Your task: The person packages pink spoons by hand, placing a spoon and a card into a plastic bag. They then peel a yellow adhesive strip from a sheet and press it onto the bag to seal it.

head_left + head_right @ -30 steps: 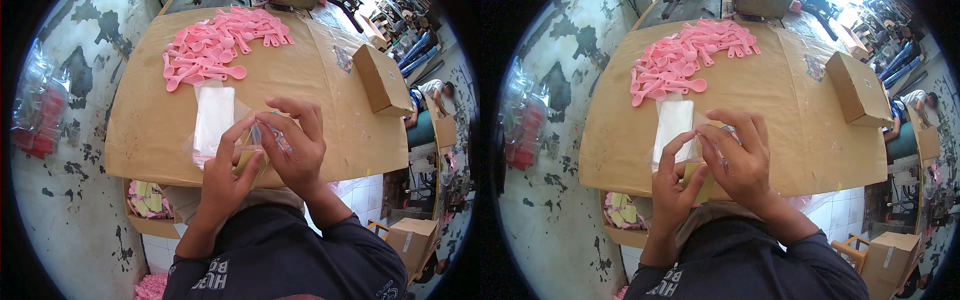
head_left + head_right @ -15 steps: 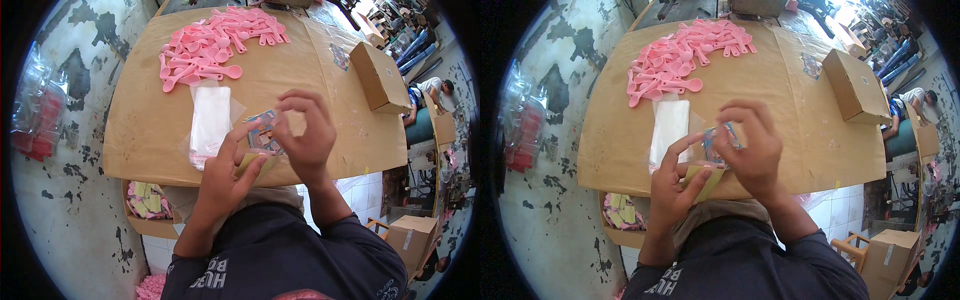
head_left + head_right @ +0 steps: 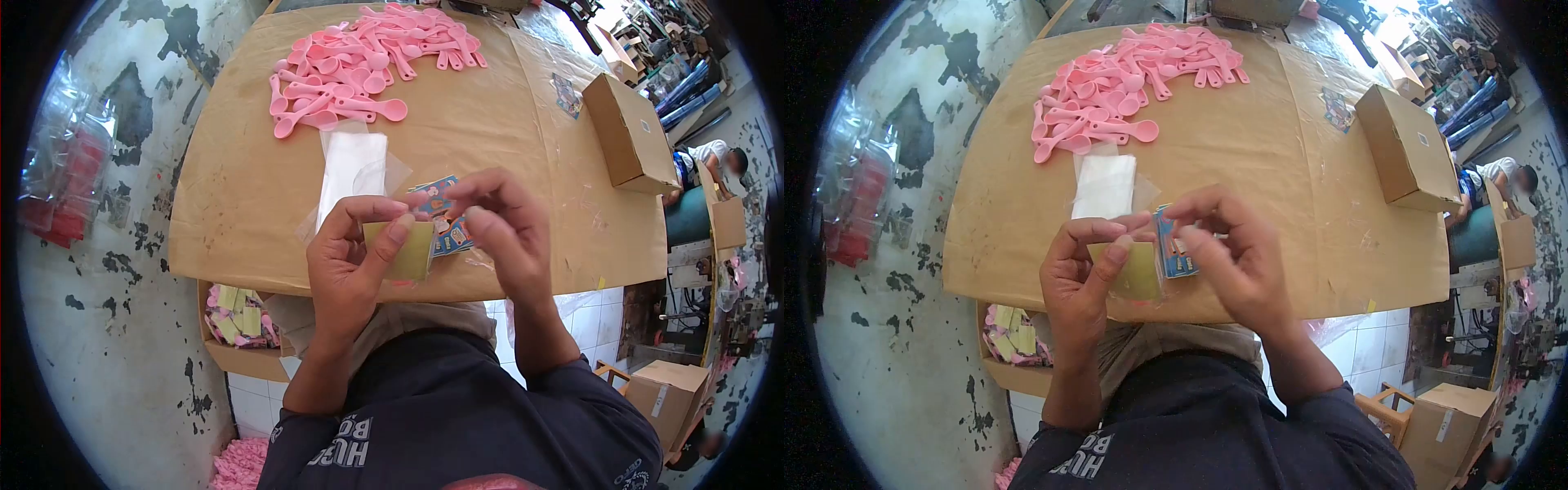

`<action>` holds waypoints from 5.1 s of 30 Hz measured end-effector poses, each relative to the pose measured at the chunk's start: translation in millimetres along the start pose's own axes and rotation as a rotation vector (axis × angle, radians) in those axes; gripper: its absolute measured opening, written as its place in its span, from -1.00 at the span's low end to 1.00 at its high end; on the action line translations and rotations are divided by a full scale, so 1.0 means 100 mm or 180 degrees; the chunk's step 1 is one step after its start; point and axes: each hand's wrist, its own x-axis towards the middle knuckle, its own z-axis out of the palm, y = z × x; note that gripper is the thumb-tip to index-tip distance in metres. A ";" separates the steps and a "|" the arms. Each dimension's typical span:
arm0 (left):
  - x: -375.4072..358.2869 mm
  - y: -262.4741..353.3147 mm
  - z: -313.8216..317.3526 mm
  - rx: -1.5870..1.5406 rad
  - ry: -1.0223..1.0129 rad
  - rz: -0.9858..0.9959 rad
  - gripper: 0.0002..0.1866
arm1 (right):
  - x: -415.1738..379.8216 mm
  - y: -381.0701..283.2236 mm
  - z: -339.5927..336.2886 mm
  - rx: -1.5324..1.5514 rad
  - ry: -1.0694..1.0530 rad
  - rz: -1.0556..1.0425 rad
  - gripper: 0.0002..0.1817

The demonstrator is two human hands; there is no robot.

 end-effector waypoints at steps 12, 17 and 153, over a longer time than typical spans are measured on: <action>-0.04 0.09 -0.10 -0.0059 0.0283 -0.0180 -0.80 | 0.04 0.13 0.14 -0.0323 -0.0190 0.0278 -0.85; -0.04 0.07 -0.15 0.0113 0.0237 -0.0110 -0.74 | 0.06 0.12 0.14 -0.0230 -0.0240 0.0258 -0.84; 0.18 0.02 -0.50 -0.0484 0.0534 -0.0117 -0.72 | -0.07 0.16 -0.04 -0.1792 0.0070 0.0002 -0.85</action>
